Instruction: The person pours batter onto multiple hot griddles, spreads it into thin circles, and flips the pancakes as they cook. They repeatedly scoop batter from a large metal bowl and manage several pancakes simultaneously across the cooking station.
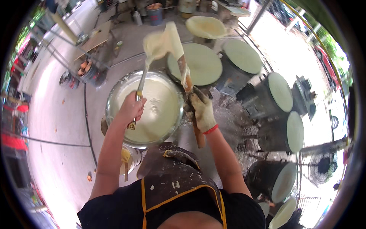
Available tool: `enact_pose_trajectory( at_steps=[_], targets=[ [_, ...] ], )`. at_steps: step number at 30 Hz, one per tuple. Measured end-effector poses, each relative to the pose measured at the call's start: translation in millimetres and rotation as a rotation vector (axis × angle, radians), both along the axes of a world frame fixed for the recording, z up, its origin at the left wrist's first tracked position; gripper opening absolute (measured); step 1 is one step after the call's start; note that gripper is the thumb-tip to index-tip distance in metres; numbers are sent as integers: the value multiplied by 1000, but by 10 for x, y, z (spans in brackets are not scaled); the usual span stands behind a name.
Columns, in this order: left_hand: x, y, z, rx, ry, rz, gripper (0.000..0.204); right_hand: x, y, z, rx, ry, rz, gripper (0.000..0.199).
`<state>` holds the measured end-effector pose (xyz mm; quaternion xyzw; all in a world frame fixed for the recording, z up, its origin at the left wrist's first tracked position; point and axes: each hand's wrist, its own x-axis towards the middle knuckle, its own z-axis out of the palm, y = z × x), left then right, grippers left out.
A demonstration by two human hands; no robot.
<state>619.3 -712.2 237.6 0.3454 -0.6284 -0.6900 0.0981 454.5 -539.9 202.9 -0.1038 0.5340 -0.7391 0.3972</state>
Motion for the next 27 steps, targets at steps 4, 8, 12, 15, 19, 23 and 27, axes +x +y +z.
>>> enact_pose_trajectory(
  at_steps=[4,8,12,15,19,23,27],
  targets=[
    [-206,730,-477,113,-189,-335,13,84,901,-491,184,-27,-152,37],
    [-584,1934,-560,1014,-211,-638,16,482,2604,-1355,628,740,-353,35],
    [-722,3315,-803,1320,-366,-796,22,1797,4830,-1328,1090,580,-354,36],
    [-663,4432,-957,1054,-542,-1053,18,3026,5836,-1293,1160,375,-483,38],
    [-422,5653,-1076,981,-696,-1522,10,3868,6109,-1150,1097,42,-659,39],
    [-170,6883,-777,609,-530,-2008,12,4072,6241,-1489,1005,2,-1179,38],
    [40,7815,-896,259,-178,-2284,14,4175,6494,-2134,404,-193,-2003,38]
  ],
)
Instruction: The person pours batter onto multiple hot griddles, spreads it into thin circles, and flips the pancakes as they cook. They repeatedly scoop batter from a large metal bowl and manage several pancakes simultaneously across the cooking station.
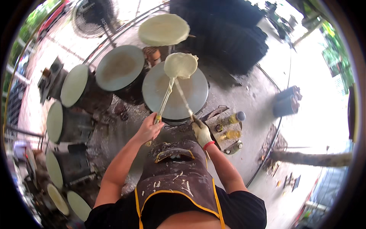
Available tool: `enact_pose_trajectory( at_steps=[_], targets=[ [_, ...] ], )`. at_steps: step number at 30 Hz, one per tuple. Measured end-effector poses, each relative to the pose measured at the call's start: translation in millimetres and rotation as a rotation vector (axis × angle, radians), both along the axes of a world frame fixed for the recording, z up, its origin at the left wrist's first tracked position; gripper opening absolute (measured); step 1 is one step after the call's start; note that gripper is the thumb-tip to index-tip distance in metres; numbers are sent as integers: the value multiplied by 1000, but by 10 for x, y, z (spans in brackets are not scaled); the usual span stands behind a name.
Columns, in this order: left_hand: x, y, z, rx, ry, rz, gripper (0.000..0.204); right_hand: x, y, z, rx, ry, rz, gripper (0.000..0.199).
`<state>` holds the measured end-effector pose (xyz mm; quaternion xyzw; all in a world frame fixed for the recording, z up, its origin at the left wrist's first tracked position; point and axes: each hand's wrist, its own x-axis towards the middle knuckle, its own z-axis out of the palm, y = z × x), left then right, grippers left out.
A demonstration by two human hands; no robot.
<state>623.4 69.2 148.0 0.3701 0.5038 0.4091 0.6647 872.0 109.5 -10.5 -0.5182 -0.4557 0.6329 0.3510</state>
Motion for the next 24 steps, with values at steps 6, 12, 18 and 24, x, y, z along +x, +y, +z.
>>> enact_pose_trajectory(
  at_steps=[6,12,18,24],
  targets=[
    [233,1065,-1284,165,436,-150,16,-186,324,87,-275,384,-680,38],
    [-26,1523,-1722,320,1014,-392,22,-676,-17,-528,27,-468,-693,39],
    [-567,2128,-1801,520,1132,-456,19,-1169,689,-105,-360,-87,-764,37],
    [-1021,2350,-1690,513,1196,-469,19,-1578,549,-361,-140,-376,-903,35]
  ],
)
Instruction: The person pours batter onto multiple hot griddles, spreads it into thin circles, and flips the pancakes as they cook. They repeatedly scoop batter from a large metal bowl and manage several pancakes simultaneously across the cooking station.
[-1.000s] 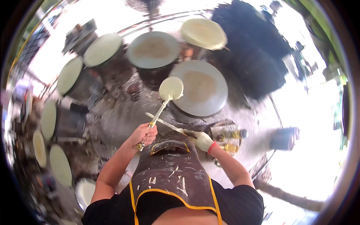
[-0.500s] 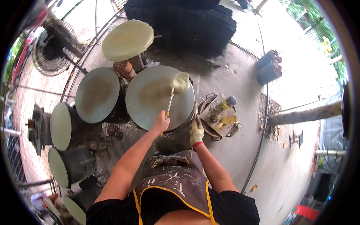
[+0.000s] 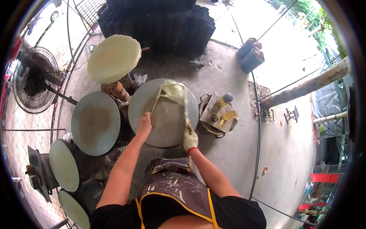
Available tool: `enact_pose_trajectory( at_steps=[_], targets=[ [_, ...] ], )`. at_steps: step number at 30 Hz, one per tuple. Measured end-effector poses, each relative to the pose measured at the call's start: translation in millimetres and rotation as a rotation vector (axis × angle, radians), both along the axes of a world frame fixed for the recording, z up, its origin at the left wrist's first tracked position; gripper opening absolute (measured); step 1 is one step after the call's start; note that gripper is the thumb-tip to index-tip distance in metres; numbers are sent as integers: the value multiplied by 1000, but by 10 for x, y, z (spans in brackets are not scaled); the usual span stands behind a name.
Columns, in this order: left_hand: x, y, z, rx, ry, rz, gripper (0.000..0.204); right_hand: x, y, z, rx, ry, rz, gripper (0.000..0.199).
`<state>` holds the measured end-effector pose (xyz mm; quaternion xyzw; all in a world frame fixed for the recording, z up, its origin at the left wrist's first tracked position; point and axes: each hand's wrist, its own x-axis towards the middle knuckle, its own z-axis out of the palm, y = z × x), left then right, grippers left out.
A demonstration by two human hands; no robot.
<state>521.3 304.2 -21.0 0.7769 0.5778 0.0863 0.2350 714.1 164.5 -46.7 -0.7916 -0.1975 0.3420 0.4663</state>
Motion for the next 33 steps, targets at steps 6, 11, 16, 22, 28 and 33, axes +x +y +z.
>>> enact_pose_trajectory(
  at_steps=[6,11,16,22,28,33],
  targets=[
    [-374,120,32,81,50,35,22,-14,263,283,235,524,-55,29],
    [-664,39,133,132,129,64,37,-289,436,144,-44,190,107,28],
    [-1119,16,116,249,178,66,60,-38,312,421,81,387,-40,27],
    [-1358,-231,242,318,166,55,58,-86,673,362,-104,418,361,33],
    [-1619,-461,403,250,197,88,57,79,491,237,68,-31,43,33],
    [-1571,-705,474,275,173,118,62,40,737,676,-121,416,506,31]
  ],
)
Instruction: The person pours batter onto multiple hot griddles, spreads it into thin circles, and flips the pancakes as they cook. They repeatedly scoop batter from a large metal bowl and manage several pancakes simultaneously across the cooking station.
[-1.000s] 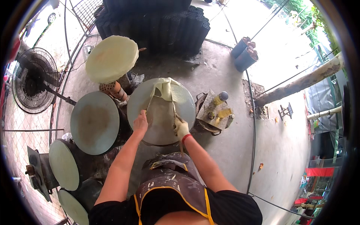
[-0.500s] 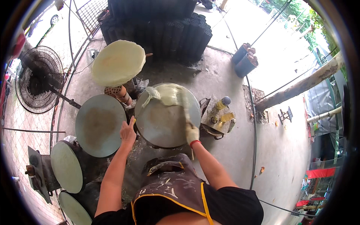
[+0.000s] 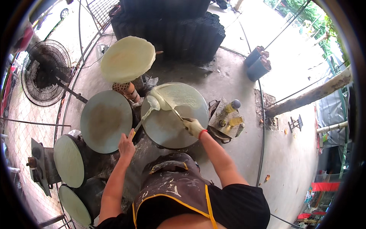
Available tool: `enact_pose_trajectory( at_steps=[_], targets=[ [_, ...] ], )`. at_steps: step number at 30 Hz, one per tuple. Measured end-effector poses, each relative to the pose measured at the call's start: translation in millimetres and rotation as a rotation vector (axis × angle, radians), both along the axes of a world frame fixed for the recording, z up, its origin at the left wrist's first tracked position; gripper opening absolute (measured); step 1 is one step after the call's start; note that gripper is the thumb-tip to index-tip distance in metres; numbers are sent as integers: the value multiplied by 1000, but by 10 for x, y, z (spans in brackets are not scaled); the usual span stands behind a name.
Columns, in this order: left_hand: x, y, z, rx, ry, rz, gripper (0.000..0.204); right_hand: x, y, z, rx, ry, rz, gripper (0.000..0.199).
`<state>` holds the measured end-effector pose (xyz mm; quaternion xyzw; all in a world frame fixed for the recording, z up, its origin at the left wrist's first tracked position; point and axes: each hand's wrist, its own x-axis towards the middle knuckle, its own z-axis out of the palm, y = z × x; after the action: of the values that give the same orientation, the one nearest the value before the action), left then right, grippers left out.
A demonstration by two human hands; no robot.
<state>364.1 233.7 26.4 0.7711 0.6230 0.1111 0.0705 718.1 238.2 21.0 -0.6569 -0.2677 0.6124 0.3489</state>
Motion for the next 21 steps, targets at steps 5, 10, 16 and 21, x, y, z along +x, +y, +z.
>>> enact_pose_trajectory(
  at_steps=[5,10,16,21],
  targets=[
    [-67,-313,12,-37,-272,42,53,293,-41,-570,223,-301,-46,33],
    [109,-614,-140,0,-741,113,43,284,76,-100,-72,-11,261,31],
    [580,-686,182,-389,-1304,426,12,511,403,-333,88,-159,266,32],
    [812,-854,225,-361,-1518,541,11,857,210,-404,51,-16,382,30]
  ],
)
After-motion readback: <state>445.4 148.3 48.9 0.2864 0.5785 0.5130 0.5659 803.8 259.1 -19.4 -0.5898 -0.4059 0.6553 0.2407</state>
